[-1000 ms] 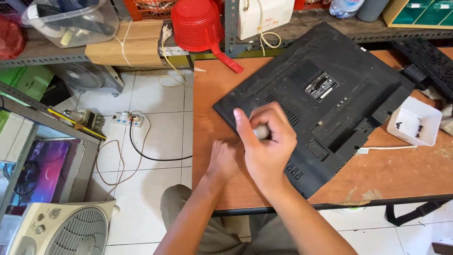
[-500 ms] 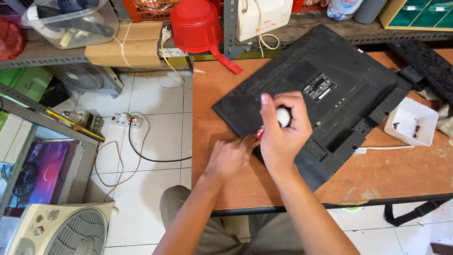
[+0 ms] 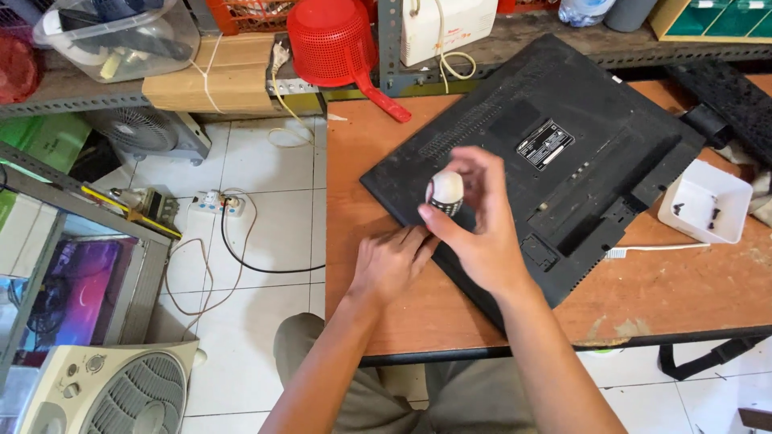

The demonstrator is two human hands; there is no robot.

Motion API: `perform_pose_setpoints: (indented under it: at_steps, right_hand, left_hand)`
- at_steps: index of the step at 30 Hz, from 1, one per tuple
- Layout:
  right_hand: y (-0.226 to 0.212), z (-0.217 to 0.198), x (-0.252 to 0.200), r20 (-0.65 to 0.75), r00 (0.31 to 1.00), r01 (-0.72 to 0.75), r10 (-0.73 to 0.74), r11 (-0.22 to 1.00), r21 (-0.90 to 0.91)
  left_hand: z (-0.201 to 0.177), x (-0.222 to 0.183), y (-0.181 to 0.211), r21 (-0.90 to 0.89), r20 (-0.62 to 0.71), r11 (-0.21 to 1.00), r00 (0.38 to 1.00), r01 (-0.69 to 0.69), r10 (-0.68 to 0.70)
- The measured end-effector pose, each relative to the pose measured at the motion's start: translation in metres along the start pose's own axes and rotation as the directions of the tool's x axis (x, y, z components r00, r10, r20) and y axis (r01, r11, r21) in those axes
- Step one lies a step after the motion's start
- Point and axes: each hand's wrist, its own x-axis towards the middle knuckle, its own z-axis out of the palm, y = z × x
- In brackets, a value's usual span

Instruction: Using a manual screwdriver to remove screws from the back panel of a monitor to disassemble it.

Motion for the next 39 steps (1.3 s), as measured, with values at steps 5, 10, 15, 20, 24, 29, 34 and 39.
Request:
perform_pose_setpoints:
  at_steps: [5,10,15,20,24,29,34,39]
  right_hand:
    - [0.046,-0.03,-0.013,0.221,0.971,-0.093,0.097,0.995,-0.027]
    - [0.057,-0.032,-0.024,0.248,0.968,0.155,-0.03,0.85,-0.503]
    - [0.06,-0.028,-0.029,0.301,0.954,0.178,0.01,0.786,-0.592]
    - [0.031,-0.025,-0.023,0.245,0.967,0.123,-0.071,0.971,-0.206]
    - [0.033,-0.019,-0.015,0.078,0.978,0.206,-0.193,0.948,-0.242]
    - [0.021,-0.026,-0.011,0.12,0.992,0.059,-0.043,0.99,-0.131]
    - [0.022,-0.032,-0.007,0.207,0.978,0.043,-0.011,0.988,-0.149]
    - [0.002,-0.021,-0.009,-0.054,0.998,0.042,-0.041,0.999,0.017]
  left_hand:
    - [-0.002,0.0,0.001,-0.035,0.002,0.999,1.0,0.027,-0.027]
    - [-0.01,0.006,0.007,-0.08,0.015,0.996,0.999,0.034,-0.033]
    - [-0.005,0.002,0.004,-0.113,-0.01,0.992,0.999,0.051,-0.052]
    - [0.002,-0.005,-0.004,-0.12,-0.004,0.992,0.999,0.031,-0.032]
    - [-0.002,0.002,0.004,-0.098,-0.009,0.995,1.0,0.004,-0.005]
    - [-0.025,0.02,0.011,-0.293,0.063,0.955,0.997,0.051,-0.034]
    - [-0.028,0.022,0.012,-0.45,0.09,0.887,0.994,0.099,-0.066]
    - [-0.025,0.022,0.016,-0.44,0.078,0.895,0.996,0.081,-0.051]
